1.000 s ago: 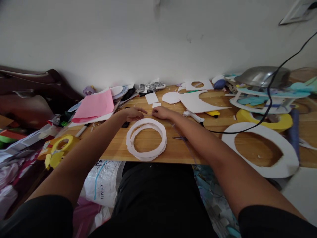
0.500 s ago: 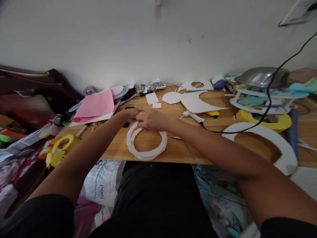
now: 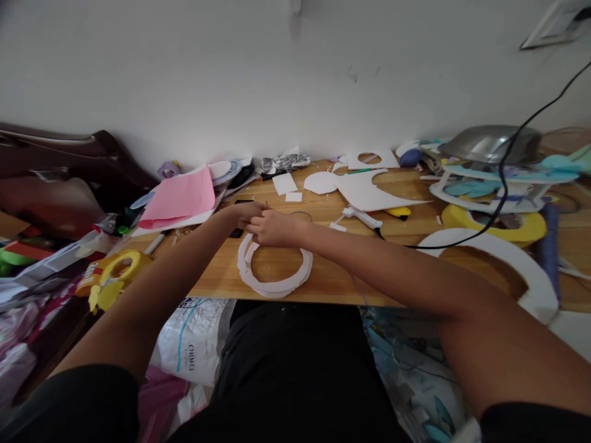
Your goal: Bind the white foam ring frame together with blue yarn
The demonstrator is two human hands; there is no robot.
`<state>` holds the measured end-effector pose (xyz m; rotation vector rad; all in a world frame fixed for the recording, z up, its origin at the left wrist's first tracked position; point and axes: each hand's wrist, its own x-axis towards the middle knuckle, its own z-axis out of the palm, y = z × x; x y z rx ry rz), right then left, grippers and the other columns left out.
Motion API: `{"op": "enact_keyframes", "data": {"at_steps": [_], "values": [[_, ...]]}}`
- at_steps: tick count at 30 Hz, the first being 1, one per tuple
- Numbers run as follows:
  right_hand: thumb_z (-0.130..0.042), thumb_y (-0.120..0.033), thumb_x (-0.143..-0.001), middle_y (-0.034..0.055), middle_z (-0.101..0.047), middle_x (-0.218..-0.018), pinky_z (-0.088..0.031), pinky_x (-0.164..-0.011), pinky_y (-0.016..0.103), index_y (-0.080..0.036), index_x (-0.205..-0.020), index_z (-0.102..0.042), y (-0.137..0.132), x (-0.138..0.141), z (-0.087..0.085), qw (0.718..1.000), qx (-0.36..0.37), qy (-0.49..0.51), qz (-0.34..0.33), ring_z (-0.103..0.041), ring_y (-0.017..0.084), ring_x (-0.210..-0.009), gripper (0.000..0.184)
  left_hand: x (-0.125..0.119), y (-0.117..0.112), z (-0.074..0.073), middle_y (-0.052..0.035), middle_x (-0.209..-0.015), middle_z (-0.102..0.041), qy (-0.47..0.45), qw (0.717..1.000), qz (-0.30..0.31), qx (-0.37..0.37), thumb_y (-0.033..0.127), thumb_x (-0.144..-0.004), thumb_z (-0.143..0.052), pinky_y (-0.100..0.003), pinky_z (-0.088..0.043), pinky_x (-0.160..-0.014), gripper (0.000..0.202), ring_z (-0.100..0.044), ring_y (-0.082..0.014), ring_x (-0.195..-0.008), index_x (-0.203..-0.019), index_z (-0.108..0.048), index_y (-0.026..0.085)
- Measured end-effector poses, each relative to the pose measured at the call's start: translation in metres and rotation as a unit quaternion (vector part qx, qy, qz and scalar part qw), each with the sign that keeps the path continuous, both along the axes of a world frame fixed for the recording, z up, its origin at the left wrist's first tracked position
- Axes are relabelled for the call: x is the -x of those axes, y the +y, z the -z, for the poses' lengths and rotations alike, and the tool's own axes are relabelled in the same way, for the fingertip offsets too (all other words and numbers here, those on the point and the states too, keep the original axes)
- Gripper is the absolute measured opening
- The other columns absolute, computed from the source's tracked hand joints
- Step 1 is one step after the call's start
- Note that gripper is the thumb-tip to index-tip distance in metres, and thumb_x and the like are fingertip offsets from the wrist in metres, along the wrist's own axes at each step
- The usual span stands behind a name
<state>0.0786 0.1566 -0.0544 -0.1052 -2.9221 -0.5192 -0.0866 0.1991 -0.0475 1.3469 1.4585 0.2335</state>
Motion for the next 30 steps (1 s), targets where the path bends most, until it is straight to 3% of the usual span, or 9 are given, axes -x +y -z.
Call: {"op": "enact_keyframes", "data": {"at_steps": [4,11,14,16,19,22,24,26,30], "values": [[-0.043,-0.011,-0.100,0.0122,-0.068,-0.118,-0.044,-0.091,0.042,-0.015,-0.105,-0.073,-0.004,-0.003,0.000,1.000,0.023,-0.017,0.010,-0.057,0.026,-0.111,0.031,0.000,-0.008,-0.001,-0.0046,-0.073,-0.073,0.027,0.999,0.013,-0.032,0.011,-0.073,-0.067,-0.026,-0.053,-0.059,0.019,-0.068,-0.0187,-0.069,-0.089,-0.074,0.019],[-0.053,-0.009,-0.096,0.0113,-0.072,-0.097,-0.044,-0.075,0.033,-0.014,-0.095,-0.074,-0.027,-0.023,-0.007,0.989,0.134,-0.033,0.057,-0.063,0.024,-0.097,0.022,0.013,-0.021,-0.016,-0.0053,-0.078,-0.069,0.072,0.967,-0.049,-0.241,0.018,-0.079,-0.069,-0.027,-0.047,-0.060,0.018,-0.062,-0.0163,-0.065,-0.097,-0.072,0.017],[-0.056,-0.016,-0.096,0.0099,-0.073,-0.096,-0.044,-0.071,0.030,-0.016,-0.095,-0.076,-0.033,-0.026,-0.009,0.975,0.209,-0.039,0.058,-0.065,0.023,-0.093,0.020,0.028,-0.046,-0.026,-0.0035,-0.079,-0.067,0.076,0.944,-0.080,-0.310,0.020,-0.084,-0.064,-0.027,-0.046,-0.061,0.021,-0.059,-0.0152,-0.064,-0.103,-0.072,0.018],[-0.059,-0.018,-0.094,0.0075,-0.075,-0.096,-0.044,-0.072,0.029,-0.018,-0.096,-0.077,-0.033,-0.023,-0.009,0.962,0.264,-0.044,0.048,-0.066,0.021,-0.091,0.018,0.039,-0.078,-0.023,-0.0025,-0.083,-0.067,0.067,0.925,-0.115,-0.357,0.023,-0.088,-0.057,-0.026,-0.047,-0.064,0.025,-0.060,-0.0148,-0.067,-0.109,-0.071,0.019],[-0.061,-0.020,-0.094,0.0041,-0.076,-0.097,-0.044,-0.075,0.027,-0.021,-0.097,-0.078,-0.034,-0.018,-0.010,0.938,0.343,-0.048,0.027,-0.066,0.018,-0.087,0.017,0.052,-0.146,0.003,-0.0012,-0.080,-0.066,0.037,0.821,-0.288,-0.491,0.024,-0.090,-0.054,-0.025,-0.047,-0.067,0.022,-0.059,-0.0149,-0.072,-0.101,-0.072,0.018],[-0.062,-0.022,-0.093,0.0017,-0.077,-0.095,-0.043,-0.074,0.025,-0.021,-0.098,-0.078,-0.037,-0.013,-0.013,0.910,0.410,-0.064,0.015,-0.066,0.015,-0.083,0.016,0.053,-0.220,0.049,-0.0021,-0.086,-0.067,0.069,0.713,-0.448,-0.535,0.025,-0.094,-0.050,-0.026,-0.047,-0.070,0.023,-0.060,-0.0151,-0.075,-0.102,-0.070,0.018],[-0.066,-0.023,-0.091,0.0009,-0.077,-0.091,-0.042,-0.070,0.024,-0.021,-0.097,-0.078,-0.039,-0.009,-0.013,0.893,0.441,-0.089,0.020,-0.066,0.014,-0.078,0.014,0.046,-0.260,0.077,-0.0028,-0.089,-0.069,0.095,0.715,-0.450,-0.526,0.025,-0.095,-0.051,-0.027,-0.048,-0.071,0.021,-0.062,-0.0158,-0.077,-0.101,-0.070,0.019],[-0.068,-0.022,-0.088,0.0002,-0.077,-0.089,-0.041,-0.066,0.023,-0.020,-0.095,-0.079,-0.040,-0.005,-0.012,0.878,0.462,-0.120,0.030,-0.065,0.013,-0.075,0.013,0.035,-0.287,0.096,-0.0022,-0.087,-0.069,0.111,0.765,-0.373,-0.513,0.023,-0.094,-0.054,-0.027,-0.048,-0.071,0.018,-0.062,-0.0157,-0.076,-0.099,-0.071,0.020],[-0.070,-0.023,-0.085,0.0009,-0.078,-0.089,-0.040,-0.064,0.022,-0.020,-0.093,-0.080,-0.036,0.001,-0.007,0.857,0.485,-0.166,0.056,-0.066,0.013,-0.075,0.013,0.015,-0.298,0.104,-0.0010,-0.082,-0.066,0.091,0.809,-0.262,-0.518,0.018,-0.095,-0.056,-0.026,-0.049,-0.070,0.019,-0.060,-0.0145,-0.074,-0.105,-0.072,0.021]]}}
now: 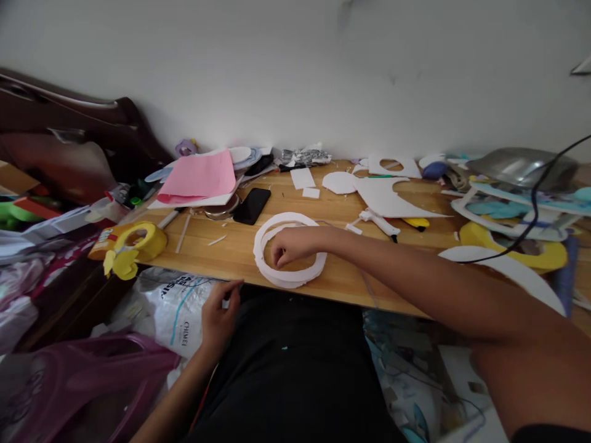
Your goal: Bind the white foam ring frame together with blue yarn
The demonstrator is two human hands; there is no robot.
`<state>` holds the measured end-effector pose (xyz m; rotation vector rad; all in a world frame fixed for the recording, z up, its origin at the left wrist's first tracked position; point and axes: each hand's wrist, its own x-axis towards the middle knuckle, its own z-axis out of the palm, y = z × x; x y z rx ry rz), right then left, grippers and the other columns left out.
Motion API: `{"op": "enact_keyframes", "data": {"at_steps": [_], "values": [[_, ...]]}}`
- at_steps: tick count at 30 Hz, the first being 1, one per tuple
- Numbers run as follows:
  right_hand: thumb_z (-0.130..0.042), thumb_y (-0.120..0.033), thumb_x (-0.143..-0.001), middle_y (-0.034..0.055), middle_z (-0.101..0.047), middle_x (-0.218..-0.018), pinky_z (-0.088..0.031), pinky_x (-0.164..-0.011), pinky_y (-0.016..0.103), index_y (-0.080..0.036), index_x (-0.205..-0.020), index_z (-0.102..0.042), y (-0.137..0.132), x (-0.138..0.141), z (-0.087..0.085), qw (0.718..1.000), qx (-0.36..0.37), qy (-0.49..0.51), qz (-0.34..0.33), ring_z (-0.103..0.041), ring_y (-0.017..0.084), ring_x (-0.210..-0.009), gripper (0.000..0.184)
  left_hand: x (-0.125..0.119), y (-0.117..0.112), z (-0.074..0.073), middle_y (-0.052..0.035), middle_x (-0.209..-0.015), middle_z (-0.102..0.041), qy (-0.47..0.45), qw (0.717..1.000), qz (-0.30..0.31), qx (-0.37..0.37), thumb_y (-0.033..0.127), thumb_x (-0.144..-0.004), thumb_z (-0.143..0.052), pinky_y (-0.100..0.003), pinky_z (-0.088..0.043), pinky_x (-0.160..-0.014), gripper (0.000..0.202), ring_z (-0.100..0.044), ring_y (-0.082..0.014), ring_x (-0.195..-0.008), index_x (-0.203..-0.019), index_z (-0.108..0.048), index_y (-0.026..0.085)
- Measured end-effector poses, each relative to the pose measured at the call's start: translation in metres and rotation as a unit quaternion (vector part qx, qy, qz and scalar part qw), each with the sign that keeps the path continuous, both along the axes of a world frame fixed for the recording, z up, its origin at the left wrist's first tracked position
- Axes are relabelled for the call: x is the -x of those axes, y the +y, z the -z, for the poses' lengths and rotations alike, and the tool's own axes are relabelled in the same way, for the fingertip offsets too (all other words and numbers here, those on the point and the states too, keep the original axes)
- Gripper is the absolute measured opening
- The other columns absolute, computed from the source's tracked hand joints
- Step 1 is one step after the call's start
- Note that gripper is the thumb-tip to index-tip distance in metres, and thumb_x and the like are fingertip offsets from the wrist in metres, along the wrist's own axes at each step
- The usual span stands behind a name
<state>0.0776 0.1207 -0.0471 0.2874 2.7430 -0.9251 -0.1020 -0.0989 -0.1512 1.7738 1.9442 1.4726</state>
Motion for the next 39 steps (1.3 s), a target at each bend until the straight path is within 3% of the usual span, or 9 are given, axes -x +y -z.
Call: {"op": "enact_keyframes", "data": {"at_steps": [6,14,23,30,39], "values": [[-0.068,-0.024,-0.084,0.0027,-0.079,-0.088,-0.041,-0.065,0.024,-0.018,-0.092,-0.080,0.002,0.001,0.000,0.999,0.024,-0.041,0.013,-0.066,0.015,-0.075,0.015,-0.015,0.019,-0.004,-0.0016,-0.084,-0.066,-0.002,0.998,0.066,0.015,0.015,-0.094,-0.058,-0.027,-0.050,-0.074,0.021,-0.062,-0.0153,-0.079,-0.108,-0.072,0.022],[-0.060,-0.008,-0.077,0.0003,-0.076,-0.083,-0.042,-0.068,0.023,-0.017,-0.091,-0.079,-0.003,0.018,0.009,0.997,0.055,-0.045,-0.006,-0.063,0.013,-0.073,0.024,-0.018,0.025,0.002,-0.0022,-0.086,-0.068,-0.040,0.998,0.038,0.021,0.016,-0.095,-0.058,-0.027,-0.050,-0.074,0.020,-0.063,-0.0149,-0.079,-0.107,-0.073,0.021],[-0.059,-0.009,-0.075,0.0004,-0.074,-0.079,-0.040,-0.064,0.023,-0.016,-0.088,-0.077,-0.004,0.022,0.015,0.999,0.043,-0.031,-0.010,-0.060,0.013,-0.070,0.023,-0.023,0.035,-0.005,-0.0034,-0.090,-0.072,0.027,0.998,0.029,0.058,0.019,-0.090,-0.068,-0.035,-0.049,-0.083,0.021,-0.063,-0.0200,-0.085,-0.110,-0.073,0.020],[-0.058,-0.008,-0.075,-0.0012,-0.072,-0.074,-0.039,-0.063,0.023,-0.017,-0.086,-0.078,-0.006,0.024,0.016,0.999,0.032,-0.022,-0.027,-0.057,0.013,-0.067,0.024,-0.028,0.035,-0.007,-0.0030,-0.088,-0.074,0.014,0.997,0.022,0.067,0.021,-0.087,-0.073,-0.035,-0.048,-0.081,0.016,-0.064,-0.0206,-0.083,-0.104,-0.075,0.022],[-0.062,-0.013,-0.078,0.0027,-0.076,-0.084,-0.040,-0.066,0.024,-0.016,-0.092,-0.078,-0.005,0.024,0.023,0.999,0.008,-0.032,-0.022,-0.061,0.014,-0.072,0.021,-0.035,0.033,-0.012,-0.0032,-0.087,-0.075,0.020,0.996,0.011,0.089,0.022,-0.087,-0.074,-0.034,-0.046,-0.078,0.012,-0.065,-0.0206,-0.081,-0.098,-0.077,0.021]]}}
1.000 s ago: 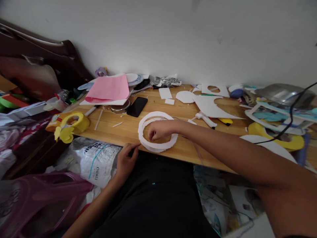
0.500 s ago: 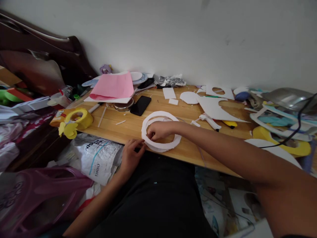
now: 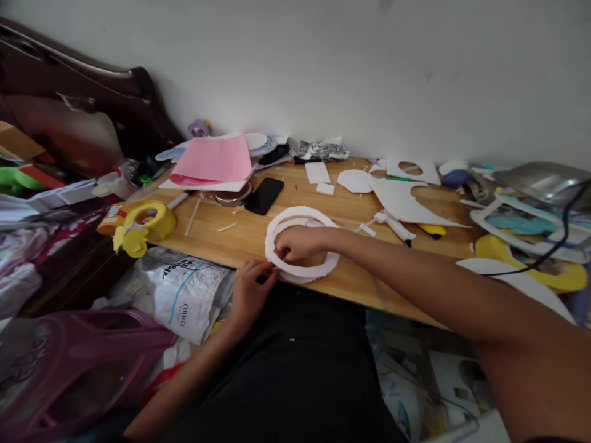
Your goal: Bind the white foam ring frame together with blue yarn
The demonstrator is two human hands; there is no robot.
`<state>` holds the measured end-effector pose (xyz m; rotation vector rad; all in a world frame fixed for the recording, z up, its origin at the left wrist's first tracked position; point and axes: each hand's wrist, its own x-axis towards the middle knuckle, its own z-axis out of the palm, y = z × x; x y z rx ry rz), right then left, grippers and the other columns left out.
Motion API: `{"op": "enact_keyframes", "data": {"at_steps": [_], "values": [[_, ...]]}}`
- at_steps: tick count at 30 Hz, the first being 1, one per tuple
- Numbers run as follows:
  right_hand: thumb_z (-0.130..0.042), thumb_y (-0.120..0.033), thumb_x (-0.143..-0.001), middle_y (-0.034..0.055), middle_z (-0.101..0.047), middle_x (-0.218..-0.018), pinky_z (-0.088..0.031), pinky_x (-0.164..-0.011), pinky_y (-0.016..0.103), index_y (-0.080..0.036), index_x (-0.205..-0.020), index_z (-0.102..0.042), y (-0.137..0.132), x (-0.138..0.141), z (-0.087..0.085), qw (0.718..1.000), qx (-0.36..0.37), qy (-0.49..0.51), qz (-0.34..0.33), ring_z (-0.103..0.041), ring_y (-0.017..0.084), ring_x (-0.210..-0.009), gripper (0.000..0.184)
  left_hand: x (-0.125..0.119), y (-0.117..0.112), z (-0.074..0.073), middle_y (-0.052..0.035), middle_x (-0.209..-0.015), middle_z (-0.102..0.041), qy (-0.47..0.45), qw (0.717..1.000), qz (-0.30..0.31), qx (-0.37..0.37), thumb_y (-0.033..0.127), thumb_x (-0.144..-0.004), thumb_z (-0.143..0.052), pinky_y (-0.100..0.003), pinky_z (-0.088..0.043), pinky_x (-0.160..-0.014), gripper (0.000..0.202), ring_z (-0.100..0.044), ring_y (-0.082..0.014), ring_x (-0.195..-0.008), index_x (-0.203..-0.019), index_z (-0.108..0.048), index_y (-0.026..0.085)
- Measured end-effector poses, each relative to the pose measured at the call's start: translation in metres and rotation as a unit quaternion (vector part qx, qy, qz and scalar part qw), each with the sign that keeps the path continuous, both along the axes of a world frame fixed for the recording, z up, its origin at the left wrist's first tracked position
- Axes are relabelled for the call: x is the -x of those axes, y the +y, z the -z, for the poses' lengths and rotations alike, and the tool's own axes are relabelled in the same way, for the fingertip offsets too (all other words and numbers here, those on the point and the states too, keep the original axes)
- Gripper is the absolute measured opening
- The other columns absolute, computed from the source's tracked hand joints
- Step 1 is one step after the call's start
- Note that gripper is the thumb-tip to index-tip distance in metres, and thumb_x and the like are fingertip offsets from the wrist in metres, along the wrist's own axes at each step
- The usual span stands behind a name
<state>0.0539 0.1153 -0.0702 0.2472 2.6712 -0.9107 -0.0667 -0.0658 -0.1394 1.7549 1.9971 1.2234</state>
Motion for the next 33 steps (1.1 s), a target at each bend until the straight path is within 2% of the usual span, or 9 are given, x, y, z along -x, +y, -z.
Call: {"op": "enact_keyframes", "data": {"at_steps": [6,12,18,24,33], "values": [[-0.063,-0.013,-0.077,0.0014,-0.074,-0.078,-0.038,-0.062,0.024,-0.016,-0.088,-0.077,-0.0020,0.0007,-0.0023,1.000,-0.012,-0.014,-0.004,-0.058,0.013,-0.067,0.018,-0.0032,0.0014,0.0006,-0.0027,-0.085,-0.074,-0.023,1.000,-0.001,-0.002,0.023,-0.087,-0.073,-0.033,-0.047,-0.077,0.016,-0.066,-0.0200,-0.081,-0.103,-0.077,0.023],[-0.063,-0.012,-0.078,0.0003,-0.071,-0.074,-0.036,-0.060,0.024,-0.015,-0.085,-0.076,-0.0028,0.0010,-0.0013,1.000,-0.016,-0.015,-0.002,-0.056,0.012,-0.064,0.015,-0.0032,0.0044,-0.0026,-0.0026,-0.082,-0.073,-0.026,0.999,-0.006,0.018,0.023,-0.088,-0.072,-0.031,-0.047,-0.072,0.009,-0.064,-0.0182,-0.073,-0.096,-0.077,0.022],[-0.062,-0.010,-0.079,0.0015,-0.074,-0.081,-0.039,-0.065,0.024,-0.015,-0.089,-0.077,-0.0012,0.0008,-0.0022,1.000,-0.003,-0.011,-0.010,-0.059,0.013,-0.070,0.019,-0.0021,0.0051,-0.0028,-0.0027,-0.085,-0.073,-0.025,1.000,-0.001,0.014,0.019,-0.087,-0.071,-0.032,-0.046,-0.075,0.014,-0.064,-0.0182,-0.076,-0.100,-0.076,0.021],[-0.059,-0.007,-0.079,0.0017,-0.075,-0.083,-0.040,-0.067,0.024,-0.015,-0.092,-0.077,0.0003,-0.0001,-0.0057,1.000,0.009,0.001,-0.019,-0.059,0.013,-0.072,0.023,-0.0043,0.0045,-0.0063,-0.0010,-0.078,-0.070,-0.012,1.000,-0.010,0.021,0.018,-0.088,-0.068,-0.030,-0.042,-0.068,0.008,-0.061,-0.0161,-0.069,-0.091,-0.075,0.020],[-0.060,-0.008,-0.079,-0.0003,-0.072,-0.076,-0.039,-0.064,0.023,-0.016,-0.087,-0.075,-0.0039,-0.0003,-0.0041,1.000,-0.007,0.015,-0.015,-0.058,0.013,-0.068,0.020,-0.0067,0.0043,-0.0078,0.0001,-0.078,-0.069,-0.019,0.999,-0.014,0.035,0.017,-0.087,-0.066,-0.029,-0.042,-0.066,0.007,-0.060,-0.0153,-0.067,-0.088,-0.070,0.022]]}}
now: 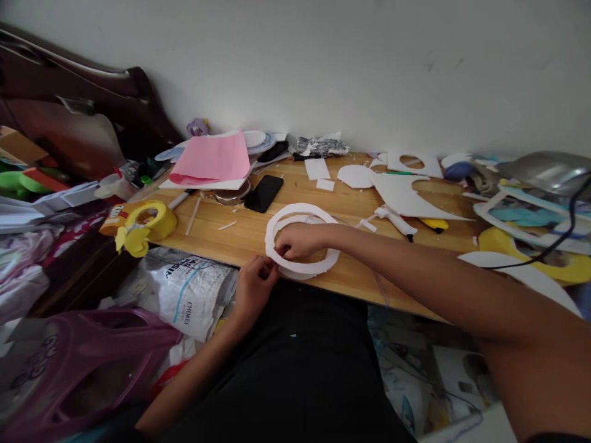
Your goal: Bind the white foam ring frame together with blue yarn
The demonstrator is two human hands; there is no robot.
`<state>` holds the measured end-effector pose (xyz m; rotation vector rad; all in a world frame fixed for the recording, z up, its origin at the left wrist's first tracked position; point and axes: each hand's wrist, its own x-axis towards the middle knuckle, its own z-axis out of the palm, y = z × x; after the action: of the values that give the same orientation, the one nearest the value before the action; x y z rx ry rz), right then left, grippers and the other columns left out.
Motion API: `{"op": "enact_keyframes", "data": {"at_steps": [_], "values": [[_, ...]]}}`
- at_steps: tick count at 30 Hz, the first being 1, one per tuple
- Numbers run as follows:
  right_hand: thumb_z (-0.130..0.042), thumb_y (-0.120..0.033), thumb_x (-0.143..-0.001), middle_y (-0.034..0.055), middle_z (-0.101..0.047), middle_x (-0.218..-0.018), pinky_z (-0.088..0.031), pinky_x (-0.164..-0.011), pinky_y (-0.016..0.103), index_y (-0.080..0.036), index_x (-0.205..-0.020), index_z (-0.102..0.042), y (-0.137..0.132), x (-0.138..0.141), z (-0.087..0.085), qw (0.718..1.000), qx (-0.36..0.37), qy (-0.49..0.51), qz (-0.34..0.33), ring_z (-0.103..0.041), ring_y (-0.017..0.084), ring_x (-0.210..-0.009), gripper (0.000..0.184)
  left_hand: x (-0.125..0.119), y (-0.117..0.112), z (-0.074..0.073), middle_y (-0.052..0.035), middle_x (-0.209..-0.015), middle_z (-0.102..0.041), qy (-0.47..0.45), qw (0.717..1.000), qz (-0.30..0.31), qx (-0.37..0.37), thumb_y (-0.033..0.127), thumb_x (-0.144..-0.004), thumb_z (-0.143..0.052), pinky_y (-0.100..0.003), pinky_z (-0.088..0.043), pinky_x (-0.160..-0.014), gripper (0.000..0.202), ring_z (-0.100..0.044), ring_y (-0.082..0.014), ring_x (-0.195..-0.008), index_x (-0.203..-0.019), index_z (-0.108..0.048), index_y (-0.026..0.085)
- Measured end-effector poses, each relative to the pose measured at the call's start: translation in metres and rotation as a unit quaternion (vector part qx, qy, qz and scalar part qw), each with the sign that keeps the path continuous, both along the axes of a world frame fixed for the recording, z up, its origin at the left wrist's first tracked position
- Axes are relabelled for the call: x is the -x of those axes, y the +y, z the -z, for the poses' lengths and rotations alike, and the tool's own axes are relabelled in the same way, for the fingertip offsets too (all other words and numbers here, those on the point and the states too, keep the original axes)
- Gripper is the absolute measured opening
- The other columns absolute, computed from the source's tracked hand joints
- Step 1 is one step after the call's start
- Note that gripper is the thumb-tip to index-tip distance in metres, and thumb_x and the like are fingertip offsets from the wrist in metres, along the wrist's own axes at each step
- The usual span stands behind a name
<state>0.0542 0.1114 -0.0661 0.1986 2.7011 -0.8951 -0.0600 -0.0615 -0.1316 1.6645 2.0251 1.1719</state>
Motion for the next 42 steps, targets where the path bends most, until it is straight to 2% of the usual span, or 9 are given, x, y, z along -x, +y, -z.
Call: {"op": "enact_keyframes", "data": {"at_steps": [6,9,11,15,18,25,35,40,42], "values": [[-0.063,-0.023,-0.090,0.0090,-0.073,-0.098,-0.046,-0.080,0.032,-0.016,-0.097,-0.074,0.002,-0.023,-0.036,0.993,-0.072,0.052,0.074,-0.064,0.023,-0.090,0.015,0.003,-0.010,-0.001,0.0002,-0.075,-0.068,-0.059,0.998,-0.011,0.017,0.021,-0.087,-0.063,-0.027,-0.043,-0.064,0.005,-0.060,-0.0153,-0.067,-0.089,-0.068,0.021],[-0.044,-0.028,-0.101,0.0196,-0.068,-0.113,-0.042,-0.094,0.046,-0.013,-0.108,-0.069,-0.033,-0.054,-0.057,0.961,-0.164,0.130,0.178,-0.058,0.034,-0.111,0.031,0.005,-0.021,-0.004,0.0007,-0.074,-0.067,-0.101,0.994,-0.006,0.038,0.022,-0.087,-0.062,-0.027,-0.044,-0.064,0.005,-0.059,-0.0147,-0.066,-0.085,-0.066,0.020],[-0.043,-0.031,-0.103,0.0152,-0.070,-0.106,-0.045,-0.093,0.044,-0.017,-0.107,-0.069,-0.073,-0.076,-0.060,0.932,-0.206,0.206,0.215,-0.061,0.030,-0.105,0.030,0.005,-0.029,-0.006,0.0006,-0.074,-0.067,-0.135,0.989,0.013,0.053,0.023,-0.087,-0.061,-0.026,-0.046,-0.065,0.006,-0.059,-0.0147,-0.066,-0.084,-0.066,0.020],[-0.049,-0.028,-0.101,0.0083,-0.074,-0.104,-0.055,-0.084,0.038,-0.023,-0.114,-0.067,-0.150,-0.103,-0.031,0.932,-0.132,0.236,0.243,-0.068,0.023,-0.093,0.022,0.003,-0.040,-0.007,-0.0005,-0.077,-0.068,-0.196,0.975,0.054,0.087,0.027,-0.089,-0.060,-0.027,-0.047,-0.066,0.010,-0.061,-0.0155,-0.070,-0.086,-0.066,0.019],[-0.051,-0.023,-0.100,0.0089,-0.073,-0.112,-0.057,-0.090,0.039,-0.025,-0.130,-0.059,-0.173,-0.101,0.002,0.926,-0.103,0.251,0.261,-0.069,0.023,-0.102,0.031,0.000,-0.044,-0.011,-0.0010,-0.080,-0.068,-0.222,0.968,0.066,0.094,0.030,-0.089,-0.061,-0.028,-0.048,-0.070,0.012,-0.063,-0.0163,-0.075,-0.087,-0.066,0.019],[-0.056,-0.015,-0.097,0.0135,-0.068,-0.126,-0.059,-0.093,0.044,-0.021,-0.151,-0.036,-0.165,-0.070,0.036,0.925,-0.074,0.287,0.239,-0.068,0.026,-0.112,0.058,-0.004,-0.043,-0.020,-0.0010,-0.086,-0.069,-0.322,0.939,0.082,0.092,0.035,-0.089,-0.065,-0.027,-0.051,-0.077,0.017,-0.065,-0.0167,-0.082,-0.093,-0.065,0.019],[-0.049,-0.011,-0.099,0.0137,-0.072,-0.100,-0.061,-0.081,0.042,-0.012,-0.114,-0.061,-0.161,-0.058,0.048,0.885,-0.129,0.332,0.300,-0.071,0.027,-0.092,0.019,0.017,-0.041,-0.011,-0.0044,-0.086,-0.069,-0.292,0.942,0.153,0.064,0.041,-0.090,-0.066,-0.027,-0.051,-0.076,0.023,-0.065,-0.0171,-0.080,-0.089,-0.069,0.018],[-0.049,-0.012,-0.101,0.0119,-0.072,-0.103,-0.059,-0.085,0.037,-0.012,-0.114,-0.062,-0.165,-0.065,0.045,0.882,-0.134,0.349,0.288,-0.070,0.023,-0.094,0.019,0.083,0.008,-0.009,-0.0034,-0.076,-0.064,-0.179,0.982,0.047,-0.036,0.051,-0.104,-0.028,-0.025,-0.046,-0.059,0.051,-0.055,-0.0136,-0.061,-0.101,-0.066,0.017],[-0.049,-0.013,-0.101,0.0111,-0.073,-0.103,-0.059,-0.085,0.035,-0.012,-0.115,-0.062,-0.168,-0.067,0.043,0.882,-0.138,0.353,0.278,-0.070,0.022,-0.095,0.019,0.105,0.048,-0.014,-0.0050,-0.083,-0.066,-0.145,0.987,0.071,-0.028,0.053,-0.101,-0.037,-0.025,-0.047,-0.061,0.047,-0.057,-0.0139,-0.066,-0.104,-0.067,0.016]]}}
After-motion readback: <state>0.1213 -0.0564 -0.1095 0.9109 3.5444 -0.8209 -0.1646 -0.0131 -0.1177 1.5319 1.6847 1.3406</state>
